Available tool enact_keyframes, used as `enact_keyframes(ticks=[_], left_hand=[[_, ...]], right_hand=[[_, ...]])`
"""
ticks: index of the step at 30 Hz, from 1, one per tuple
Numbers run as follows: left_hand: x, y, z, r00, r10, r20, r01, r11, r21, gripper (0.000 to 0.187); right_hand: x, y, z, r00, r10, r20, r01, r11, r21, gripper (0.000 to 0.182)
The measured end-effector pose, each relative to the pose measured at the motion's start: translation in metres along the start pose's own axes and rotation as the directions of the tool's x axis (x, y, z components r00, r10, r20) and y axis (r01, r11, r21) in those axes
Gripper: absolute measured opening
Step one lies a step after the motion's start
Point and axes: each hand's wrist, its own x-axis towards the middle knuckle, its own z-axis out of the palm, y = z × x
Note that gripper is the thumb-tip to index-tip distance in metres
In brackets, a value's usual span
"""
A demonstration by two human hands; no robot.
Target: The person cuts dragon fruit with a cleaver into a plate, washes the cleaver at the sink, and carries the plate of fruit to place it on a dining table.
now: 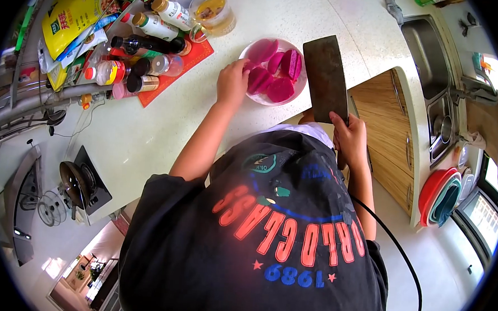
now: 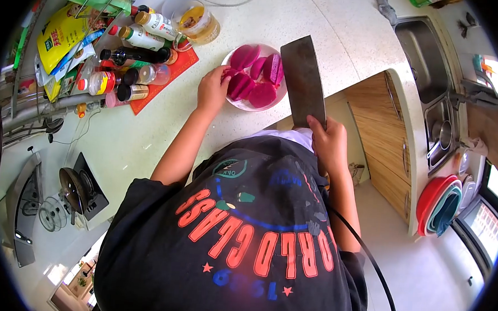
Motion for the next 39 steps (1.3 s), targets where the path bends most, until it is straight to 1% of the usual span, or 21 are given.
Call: enact_keyframes(ticks=[3,6,7,10,11,14,15,18,19,23,26,27,30,33,36,39], left_hand=[[-0.001,0.015,-0.002,0.975,0.188,-0.116,-0.19,0.982,-0.005,0.025],[-0.004,0.034,0.005,0.904,0.428,-0.008,-0.428,0.903,-0.049,0.026],[-0.008,0.04,0.007,0.887,0.458,0.065,-0.458,0.889,-0.017,0.036],[-0.013,0.056,0.013,0.919,0.359,0.164,-0.378,0.92,0.104,0.048],[-0.013,0.056,0.013,0.936,0.306,0.173,-0.334,0.929,0.162,0.059],[-0.009,0.045,0.017,0.981,0.186,0.061,-0.195,0.958,0.211,0.061],[-0.007,0.043,0.011,0.986,0.157,0.06,-0.167,0.951,0.259,0.066],[-0.007,0.032,0.007,0.997,0.056,0.054,-0.069,0.955,0.288,0.074],[-0.008,0.026,0.007,0.995,0.048,0.084,-0.071,0.956,0.286,0.079],[-0.015,0.013,0.014,0.99,0.124,0.061,-0.136,0.946,0.294,0.078],[-0.019,0.001,0.022,0.983,0.173,-0.067,-0.142,0.936,0.322,0.077],[-0.022,0.005,0.018,0.988,0.137,-0.074,-0.105,0.938,0.33,0.075],[-0.028,0.004,0.02,0.988,0.084,-0.127,-0.049,0.965,0.258,0.075],[-0.032,-0.001,0.023,0.978,0.16,-0.138,-0.118,0.955,0.272,0.074],[-0.032,-0.008,0.028,0.963,0.198,-0.181,-0.143,0.95,0.276,0.067],[-0.032,-0.015,0.03,0.957,0.19,-0.222,-0.128,0.956,0.263,0.057]], right_hand=[[-0.002,0.0,-0.001,1.0,0.017,-0.004,-0.017,0.999,0.028,0.035],[-0.002,0.002,-0.003,1.0,0.022,-0.005,-0.022,0.998,0.051,0.035],[-0.002,0.002,-0.003,1.0,0.025,-0.007,-0.024,0.998,0.05,0.034],[-0.002,0.004,-0.004,1.0,0.025,-0.006,-0.025,0.998,0.053,0.034],[-0.002,0.005,-0.004,1.0,0.025,-0.005,-0.025,0.998,0.055,0.033],[-0.006,0.004,-0.004,1.0,0.015,-0.015,-0.015,0.999,0.041,0.033],[-0.007,0.005,-0.004,1.0,0.01,-0.014,-0.009,0.999,0.042,0.033],[-0.008,0.007,-0.004,1.0,0.003,-0.013,-0.003,0.999,0.04,0.033],[-0.01,0.004,-0.004,1.0,0.008,-0.016,-0.008,0.999,0.036,0.033],[-0.009,0.003,0.0,1.0,0.016,-0.009,-0.016,0.999,0.042,0.034],[-0.007,0.003,0.0,1.0,0.018,-0.009,-0.018,0.999,0.04,0.035],[-0.007,0.002,0.0,1.0,0.018,-0.007,-0.018,0.999,0.047,0.035],[-0.007,-0.001,0.002,1.0,0.016,-0.001,-0.016,0.998,0.057,0.035],[-0.007,0.0,0.002,1.0,0.012,0.006,-0.012,0.999,0.046,0.035],[-0.006,-0.001,0.003,1.0,0.013,0.008,-0.013,0.999,0.037,0.035],[-0.007,-0.004,0.004,1.0,0.015,0.009,-0.015,1.0,0.021,0.035]])
